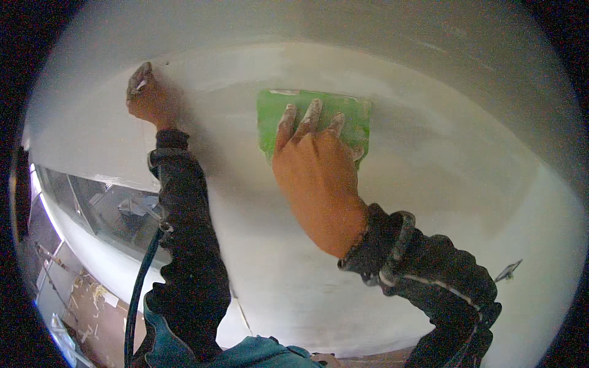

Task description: The person rubs a wall and ceiling joint by hand, scoops plaster onto a spatula, and applies it to the joint using a putty knife. The person then smooths the plaster along the corner using a plastic spreader.

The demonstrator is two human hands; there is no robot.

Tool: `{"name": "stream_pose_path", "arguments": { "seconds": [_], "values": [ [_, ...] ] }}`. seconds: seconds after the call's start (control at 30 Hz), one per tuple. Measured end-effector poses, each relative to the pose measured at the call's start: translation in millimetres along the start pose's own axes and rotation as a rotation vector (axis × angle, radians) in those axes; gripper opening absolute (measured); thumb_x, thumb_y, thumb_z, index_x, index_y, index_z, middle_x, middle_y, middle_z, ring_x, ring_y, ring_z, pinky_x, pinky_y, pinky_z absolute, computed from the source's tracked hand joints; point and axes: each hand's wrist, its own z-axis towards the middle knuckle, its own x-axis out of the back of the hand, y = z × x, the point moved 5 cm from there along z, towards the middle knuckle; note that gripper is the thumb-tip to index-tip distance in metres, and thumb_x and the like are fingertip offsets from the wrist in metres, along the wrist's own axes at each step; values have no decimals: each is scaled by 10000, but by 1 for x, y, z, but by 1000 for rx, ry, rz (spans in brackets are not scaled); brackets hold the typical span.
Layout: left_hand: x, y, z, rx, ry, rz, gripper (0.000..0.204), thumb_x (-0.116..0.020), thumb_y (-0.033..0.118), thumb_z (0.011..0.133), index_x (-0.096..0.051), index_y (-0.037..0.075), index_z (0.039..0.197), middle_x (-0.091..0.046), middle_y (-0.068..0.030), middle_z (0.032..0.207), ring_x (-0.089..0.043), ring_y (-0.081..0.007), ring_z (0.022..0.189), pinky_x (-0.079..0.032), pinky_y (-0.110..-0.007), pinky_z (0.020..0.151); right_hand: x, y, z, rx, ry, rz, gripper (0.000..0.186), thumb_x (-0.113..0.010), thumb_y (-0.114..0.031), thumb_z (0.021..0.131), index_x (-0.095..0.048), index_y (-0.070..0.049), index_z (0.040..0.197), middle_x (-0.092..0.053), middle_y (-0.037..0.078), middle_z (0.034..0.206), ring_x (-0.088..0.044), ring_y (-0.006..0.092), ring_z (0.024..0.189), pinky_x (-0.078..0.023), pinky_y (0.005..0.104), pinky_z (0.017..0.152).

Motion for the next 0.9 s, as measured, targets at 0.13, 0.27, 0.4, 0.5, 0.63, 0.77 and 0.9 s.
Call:
{"name": "stream_pose_path", "arguments": {
  "seconds": [0.13,0.27,0.4,0.5,0.63,0.77,0.9],
  "values": [
    [4,-4,3,72,-23,-39,89,-761,119,830,-731,37,847,-725,-79,849,-660,-200,700,-521,-342,616,28,-18,28,-96,269,-70,574,-628,-130,834,-500,69,1357,-550,360,1283,-679,458,984,-602,392,756],
    [2,-5,8,41,-11,10,67,-750,99,833,-726,37,836,-724,-79,852,-662,-190,725,-525,-336,620,40,-39,65,-129,392,-110,581,-624,-153,828,-509,67,1353,-571,351,1262,-680,445,989,-590,427,804],
    [5,6,8,17,9,-21,50,-750,84,829,-728,40,836,-717,-76,846,-649,-178,710,-516,-315,612,34,-47,89,-189,430,-36,574,-617,-154,831,-510,82,1342,-586,358,1230,-662,439,1046,-566,491,860],
    [7,16,10,-1,17,-55,35,-742,71,838,-730,38,842,-712,-75,844,-638,-175,693,-507,-315,602,37,-48,105,-126,401,-13,569,-615,-146,834,-505,94,1338,-592,362,1213,-644,423,1097,-559,524,861],
    [8,13,12,29,6,-42,28,-722,48,852,-732,22,854,-715,-84,858,-633,-176,694,-503,-314,600,38,-53,109,-215,381,-15,556,-602,-135,848,-497,98,1341,-604,351,1203,-618,447,1130,-568,543,826],
    [8,9,11,-38,37,-59,55,-735,67,848,-737,13,855,-717,-87,860,-630,-178,690,-497,-310,591,18,-60,119,-259,360,25,559,-585,-125,869,-471,72,1379,-537,382,1278,-572,537,1135,-577,582,738],
    [12,-4,15,43,29,-69,74,-747,104,835,-765,36,860,-737,-83,871,-672,-190,738,-525,-330,655,-3,-71,128,-347,447,-17,580,-582,-135,878,-445,48,1410,-461,422,1331,-548,577,1136,-560,638,714]
  ]
}}
